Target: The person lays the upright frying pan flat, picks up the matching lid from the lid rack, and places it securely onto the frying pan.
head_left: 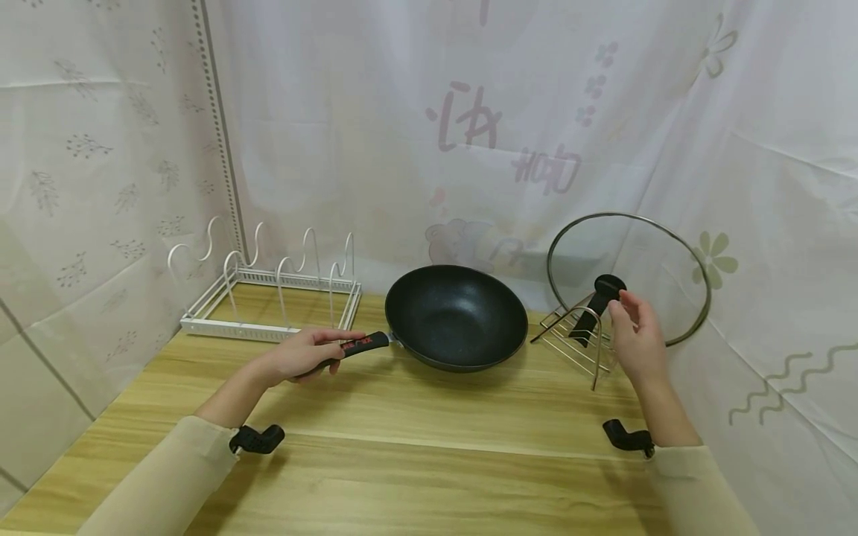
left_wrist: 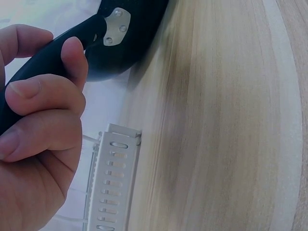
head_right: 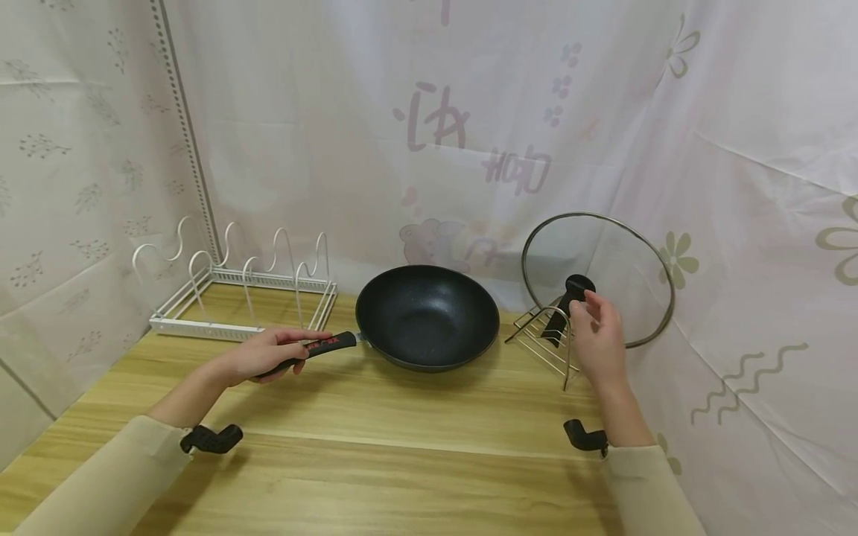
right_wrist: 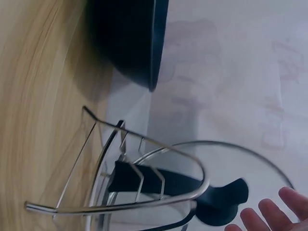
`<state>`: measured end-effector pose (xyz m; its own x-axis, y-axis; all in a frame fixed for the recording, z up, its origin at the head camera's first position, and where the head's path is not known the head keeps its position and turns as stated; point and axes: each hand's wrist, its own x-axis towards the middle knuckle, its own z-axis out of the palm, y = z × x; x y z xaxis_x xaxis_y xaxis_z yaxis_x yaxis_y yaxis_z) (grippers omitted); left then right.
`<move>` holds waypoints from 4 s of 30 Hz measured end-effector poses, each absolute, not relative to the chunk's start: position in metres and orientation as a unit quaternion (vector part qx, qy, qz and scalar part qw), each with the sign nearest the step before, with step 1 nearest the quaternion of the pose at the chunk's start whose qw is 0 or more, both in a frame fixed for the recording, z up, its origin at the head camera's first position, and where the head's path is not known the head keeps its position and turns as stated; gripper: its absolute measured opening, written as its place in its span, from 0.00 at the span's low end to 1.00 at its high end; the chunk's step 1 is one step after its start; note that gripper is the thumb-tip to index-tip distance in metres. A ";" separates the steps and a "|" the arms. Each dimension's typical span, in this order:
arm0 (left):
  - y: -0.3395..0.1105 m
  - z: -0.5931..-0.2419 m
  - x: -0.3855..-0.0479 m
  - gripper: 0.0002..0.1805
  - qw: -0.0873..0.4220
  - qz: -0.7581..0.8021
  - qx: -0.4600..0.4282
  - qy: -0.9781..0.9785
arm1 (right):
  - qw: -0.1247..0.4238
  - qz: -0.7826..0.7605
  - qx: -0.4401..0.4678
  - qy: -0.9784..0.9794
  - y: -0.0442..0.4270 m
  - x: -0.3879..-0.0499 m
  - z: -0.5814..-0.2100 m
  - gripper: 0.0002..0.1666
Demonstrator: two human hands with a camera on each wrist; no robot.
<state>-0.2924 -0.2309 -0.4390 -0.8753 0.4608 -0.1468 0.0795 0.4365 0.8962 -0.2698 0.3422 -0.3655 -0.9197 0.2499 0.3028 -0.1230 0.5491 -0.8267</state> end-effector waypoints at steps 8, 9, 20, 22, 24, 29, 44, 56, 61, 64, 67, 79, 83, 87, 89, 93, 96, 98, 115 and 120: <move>-0.230 -0.439 -0.293 0.27 0.189 0.505 0.162 0.826 | 0.182 0.468 -0.061 -0.863 0.361 -0.283 -0.378 0.44; -0.230 -0.439 -0.293 0.27 0.189 0.506 0.162 0.826 | 0.177 0.465 -0.063 -0.865 0.362 -0.285 -0.379 0.44; -0.230 -0.438 -0.291 0.27 0.190 0.509 0.157 0.825 | 0.061 0.522 -0.074 -0.848 0.376 -0.316 -0.403 0.50; -0.230 -0.437 -0.290 0.27 0.189 0.510 0.158 0.824 | 0.044 0.533 -0.073 -0.842 0.379 -0.323 -0.406 0.53; -0.230 -0.437 -0.290 0.27 0.190 0.511 0.161 0.823 | 0.026 0.549 -0.074 -0.832 0.381 -0.330 -0.409 0.54; -0.230 -0.438 -0.291 0.28 0.189 0.511 0.163 0.823 | -0.022 0.625 -0.048 -0.779 0.386 -0.345 -0.413 0.50; -0.231 -0.437 -0.290 0.28 0.188 0.508 0.155 0.826 | -0.064 0.769 0.027 -0.635 0.386 -0.360 -0.415 0.21; -0.231 -0.438 -0.290 0.27 0.187 0.512 0.155 0.824 | -0.026 0.766 0.011 -0.643 0.379 -0.359 -0.413 0.16; -0.230 -0.438 -0.291 0.27 0.185 0.507 0.157 0.827 | 0.020 0.763 -0.005 -0.646 0.373 -0.359 -0.414 0.16; -0.230 -0.438 -0.291 0.27 0.183 0.506 0.158 0.828 | 0.030 0.770 -0.016 -0.637 0.372 -0.359 -0.416 0.17; -0.230 -0.438 -0.291 0.27 0.181 0.503 0.159 0.830 | 0.033 0.780 -0.019 -0.625 0.372 -0.357 -0.415 0.17; -0.228 -0.437 -0.290 0.28 0.185 0.509 0.157 0.826 | 0.031 0.808 0.003 -0.589 0.381 -0.351 -0.404 0.19; -0.229 -0.437 -0.290 0.28 0.186 0.508 0.157 0.826 | 0.036 0.795 0.007 -0.606 0.383 -0.349 -0.400 0.20; -0.229 -0.437 -0.290 0.27 0.187 0.508 0.157 0.826 | 0.038 0.798 0.014 -0.602 0.383 -0.347 -0.394 0.19; -0.229 -0.437 -0.290 0.27 0.188 0.507 0.157 0.826 | 0.039 0.804 0.020 -0.594 0.383 -0.346 -0.391 0.19; -0.230 -0.437 -0.290 0.27 0.189 0.506 0.155 0.827 | 0.041 0.801 0.033 -0.596 0.383 -0.344 -0.385 0.19; -0.230 -0.437 -0.290 0.27 0.189 0.507 0.155 0.827 | 0.042 0.791 0.041 -0.609 0.383 -0.344 -0.380 0.18; -0.230 -0.437 -0.290 0.27 0.190 0.508 0.155 0.825 | 0.046 0.786 0.044 -0.615 0.383 -0.343 -0.378 0.17; -0.229 -0.437 -0.290 0.27 0.192 0.510 0.156 0.824 | 0.089 0.770 0.088 -0.625 0.380 -0.336 -0.353 0.16; -0.229 -0.436 -0.289 0.27 0.192 0.509 0.155 0.824 | 0.101 0.769 0.097 -0.624 0.377 -0.332 -0.345 0.16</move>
